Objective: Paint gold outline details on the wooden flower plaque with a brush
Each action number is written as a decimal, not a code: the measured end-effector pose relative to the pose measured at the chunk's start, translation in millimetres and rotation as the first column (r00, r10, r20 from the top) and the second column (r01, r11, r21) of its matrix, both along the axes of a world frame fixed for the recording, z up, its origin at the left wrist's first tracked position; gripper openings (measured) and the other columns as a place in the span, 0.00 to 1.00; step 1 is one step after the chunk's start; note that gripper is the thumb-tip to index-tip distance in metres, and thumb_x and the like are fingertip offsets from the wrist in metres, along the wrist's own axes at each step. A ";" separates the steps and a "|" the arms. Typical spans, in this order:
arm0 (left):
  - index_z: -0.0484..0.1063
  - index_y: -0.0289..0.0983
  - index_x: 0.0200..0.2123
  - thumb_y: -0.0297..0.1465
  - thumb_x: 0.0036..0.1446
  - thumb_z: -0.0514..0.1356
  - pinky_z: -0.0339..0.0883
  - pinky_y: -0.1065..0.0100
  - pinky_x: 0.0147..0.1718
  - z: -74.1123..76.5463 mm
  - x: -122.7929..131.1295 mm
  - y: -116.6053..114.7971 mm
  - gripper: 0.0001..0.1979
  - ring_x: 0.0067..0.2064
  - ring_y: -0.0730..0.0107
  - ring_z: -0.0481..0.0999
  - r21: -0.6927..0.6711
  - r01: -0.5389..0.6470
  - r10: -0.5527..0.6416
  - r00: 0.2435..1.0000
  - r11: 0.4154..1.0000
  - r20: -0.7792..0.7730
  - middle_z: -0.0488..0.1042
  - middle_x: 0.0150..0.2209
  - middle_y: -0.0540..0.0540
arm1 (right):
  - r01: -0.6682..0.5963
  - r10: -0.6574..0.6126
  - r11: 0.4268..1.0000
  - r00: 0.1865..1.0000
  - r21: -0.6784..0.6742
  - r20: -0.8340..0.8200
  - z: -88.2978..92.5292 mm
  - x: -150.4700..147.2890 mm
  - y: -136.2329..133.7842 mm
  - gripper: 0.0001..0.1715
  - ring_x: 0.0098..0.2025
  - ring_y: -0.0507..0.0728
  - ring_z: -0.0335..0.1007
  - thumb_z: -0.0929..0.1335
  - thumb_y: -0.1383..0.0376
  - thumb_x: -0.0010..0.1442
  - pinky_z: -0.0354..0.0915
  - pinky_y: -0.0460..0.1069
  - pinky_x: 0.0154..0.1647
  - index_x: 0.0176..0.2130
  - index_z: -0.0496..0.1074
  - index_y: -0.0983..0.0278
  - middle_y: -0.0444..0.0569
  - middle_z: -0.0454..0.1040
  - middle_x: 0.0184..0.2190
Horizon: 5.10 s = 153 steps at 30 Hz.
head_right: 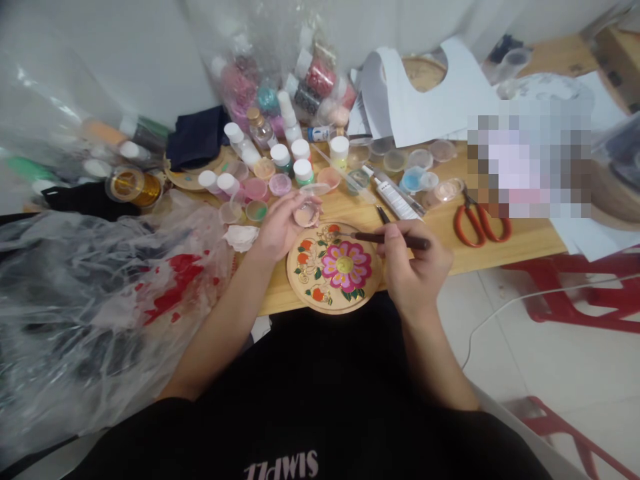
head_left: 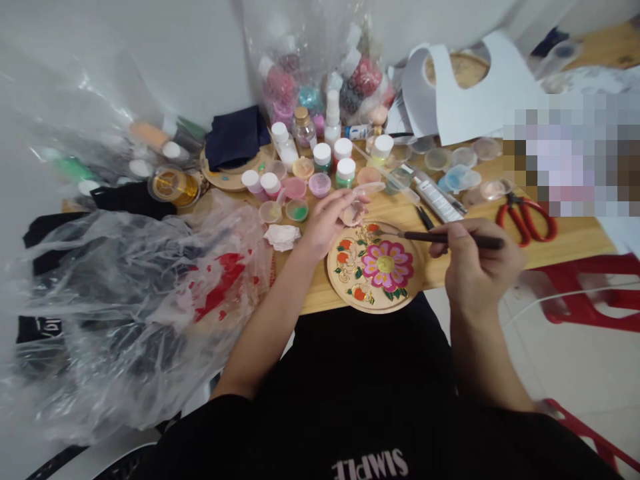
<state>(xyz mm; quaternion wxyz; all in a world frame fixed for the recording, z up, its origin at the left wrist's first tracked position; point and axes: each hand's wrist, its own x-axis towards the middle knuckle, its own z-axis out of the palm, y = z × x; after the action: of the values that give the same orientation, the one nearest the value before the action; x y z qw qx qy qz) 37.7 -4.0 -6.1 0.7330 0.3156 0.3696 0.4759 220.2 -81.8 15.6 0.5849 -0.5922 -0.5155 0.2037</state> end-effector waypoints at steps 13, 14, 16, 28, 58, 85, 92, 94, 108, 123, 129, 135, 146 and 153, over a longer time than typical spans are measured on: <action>0.73 0.34 0.31 0.29 0.60 0.57 0.66 0.73 0.30 0.9 0.1 -0.1 0.07 0.30 0.78 0.75 -0.006 0.001 -0.001 1.000 1.000 -0.023 0.79 0.33 0.48 | 0.013 -0.012 1.000 1.000 -0.009 0.012 1.1 -2.3 0.2 0.11 0.21 0.52 0.68 0.68 0.62 0.60 0.62 0.49 0.26 0.27 0.75 0.62 0.40 0.72 0.17; 0.73 0.34 0.31 0.29 0.60 0.57 0.66 0.73 0.30 1.2 0.0 -0.2 0.07 0.30 0.78 0.75 -0.009 0.001 -0.002 1.000 1.000 -0.030 0.80 0.33 0.47 | 0.008 -0.008 1.000 1.000 -0.009 0.008 1.3 -2.7 0.4 0.11 0.21 0.52 0.68 0.68 0.62 0.59 0.62 0.49 0.26 0.27 0.75 0.62 0.40 0.72 0.17; 0.73 0.35 0.30 0.30 0.60 0.57 0.67 0.73 0.30 1.0 -0.1 -0.3 0.08 0.31 0.77 0.76 -0.008 0.003 -0.003 0.999 1.000 -0.043 0.80 0.34 0.47 | 0.002 -0.002 1.000 1.000 -0.005 -0.004 1.4 -3.3 0.7 0.10 0.20 0.52 0.68 0.68 0.62 0.59 0.61 0.49 0.25 0.27 0.75 0.62 0.40 0.72 0.17; 0.73 0.35 0.31 0.31 0.59 0.58 0.67 0.73 0.31 -1.0 -0.6 0.1 0.07 0.33 0.76 0.76 0.009 -0.001 0.001 0.999 1.000 -0.041 0.80 0.35 0.46 | 0.005 -0.005 0.999 1.000 -0.052 -0.002 1.2 -4.8 0.2 0.12 0.21 0.53 0.70 0.68 0.59 0.59 0.63 0.50 0.27 0.28 0.74 0.62 0.41 0.73 0.18; 0.74 0.35 0.30 0.30 0.60 0.58 0.66 0.73 0.31 3.2 0.9 -0.6 0.08 0.33 0.77 0.76 -0.008 -0.007 0.006 0.999 1.000 -0.036 0.79 0.35 0.47 | 0.016 -0.015 1.000 0.999 -0.022 0.029 2.6 -4.1 1.3 0.10 0.20 0.53 0.68 0.68 0.61 0.58 0.63 0.50 0.26 0.27 0.74 0.61 0.40 0.71 0.16; 0.75 0.35 0.29 0.29 0.58 0.59 0.67 0.75 0.27 -1.6 0.9 1.3 0.07 0.31 0.79 0.74 0.018 -0.001 0.001 1.000 1.000 -0.004 0.79 0.34 0.48 | -0.022 0.022 1.000 0.999 0.007 0.027 1.1 -5.2 1.2 0.09 0.20 0.52 0.70 0.68 0.63 0.59 0.62 0.49 0.25 0.28 0.75 0.62 0.40 0.73 0.18; 0.74 0.35 0.29 0.29 0.59 0.58 0.67 0.74 0.29 -0.3 0.8 1.3 0.08 0.31 0.79 0.75 -0.002 0.008 -0.008 1.000 1.000 -0.005 0.79 0.33 0.48 | -0.012 0.010 0.998 0.999 0.065 0.039 0.9 -3.7 -0.7 0.09 0.21 0.52 0.70 0.69 0.65 0.58 0.62 0.48 0.24 0.27 0.76 0.62 0.40 0.73 0.19; 0.74 0.34 0.29 0.29 0.59 0.58 0.67 0.74 0.30 -0.4 0.8 1.1 0.08 0.31 0.78 0.75 0.003 0.011 -0.011 1.000 1.000 0.003 0.79 0.34 0.48 | -0.005 0.001 0.996 0.999 0.090 0.043 0.6 -3.3 -1.1 0.08 0.21 0.51 0.70 0.69 0.65 0.58 0.62 0.48 0.24 0.27 0.76 0.62 0.41 0.73 0.19; 0.75 0.35 0.30 0.32 0.57 0.61 0.68 0.74 0.29 -8.2 -0.4 2.1 0.06 0.32 0.78 0.75 0.047 0.011 -0.012 1.000 0.999 0.012 0.78 0.34 0.48 | -0.044 0.042 0.998 0.998 0.052 0.045 0.7 -3.8 -1.2 0.09 0.21 0.51 0.71 0.69 0.65 0.59 0.62 0.48 0.24 0.28 0.76 0.63 0.41 0.74 0.20; 0.75 0.35 0.31 0.33 0.56 0.61 0.67 0.74 0.30 -5.4 0.6 0.9 0.07 0.33 0.78 0.75 0.043 0.013 -0.012 1.000 0.999 -0.008 0.79 0.35 0.47 | -0.011 0.009 0.997 0.999 0.071 0.031 1.5 -1.0 0.8 0.09 0.21 0.51 0.69 0.68 0.65 0.58 0.62 0.48 0.25 0.27 0.76 0.62 0.40 0.72 0.17; 0.75 0.36 0.30 0.33 0.56 0.61 0.68 0.74 0.30 -4.2 0.0 0.1 0.07 0.33 0.77 0.75 0.038 0.019 -0.018 1.000 0.999 -0.025 0.80 0.35 0.47 | -0.015 0.013 0.998 0.999 0.058 0.041 0.7 -0.3 1.6 0.08 0.20 0.51 0.68 0.69 0.66 0.57 0.62 0.48 0.24 0.26 0.76 0.63 0.41 0.72 0.17; 0.76 0.36 0.29 0.33 0.56 0.61 0.68 0.73 0.30 -2.6 0.2 -0.1 0.07 0.33 0.76 0.74 0.026 0.004 -0.003 0.999 1.000 -0.044 0.79 0.35 0.47 | 0.047 -0.039 0.989 0.997 0.143 -0.061 10.0 -3.0 4.1 0.08 0.17 0.50 0.65 0.68 0.70 0.54 0.62 0.47 0.21 0.25 0.75 0.63 0.41 0.70 0.16; 0.75 0.35 0.29 0.34 0.55 0.62 0.68 0.72 0.32 -2.7 -0.8 -0.6 0.08 0.33 0.75 0.75 0.021 -0.002 0.002 1.000 1.000 -0.016 0.77 0.33 0.48 | 0.114 -0.032 0.974 0.923 0.195 -0.383 18.6 -16.2 12.9 0.08 0.13 0.50 0.64 0.67 0.69 0.48 0.59 0.47 0.14 0.21 0.74 0.64 0.41 0.72 0.18; 0.75 0.36 0.31 0.34 0.54 0.63 0.68 0.71 0.31 -1.0 -1.2 -2.5 0.06 0.35 0.73 0.76 -0.014 -0.014 0.014 0.999 1.000 -0.029 0.79 0.36 0.47 | -0.034 0.068 0.986 0.975 0.161 -0.213 13.5 -24.9 11.7 0.08 0.20 0.50 0.68 0.69 0.64 0.58 0.64 0.47 0.23 0.28 0.76 0.61 0.40 0.73 0.21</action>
<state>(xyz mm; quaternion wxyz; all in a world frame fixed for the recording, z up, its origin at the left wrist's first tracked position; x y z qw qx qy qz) 36.5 -6.5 -7.1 0.7265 0.3146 0.3858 0.4736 195.3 -70.1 29.1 0.6770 -0.5050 -0.4779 0.2412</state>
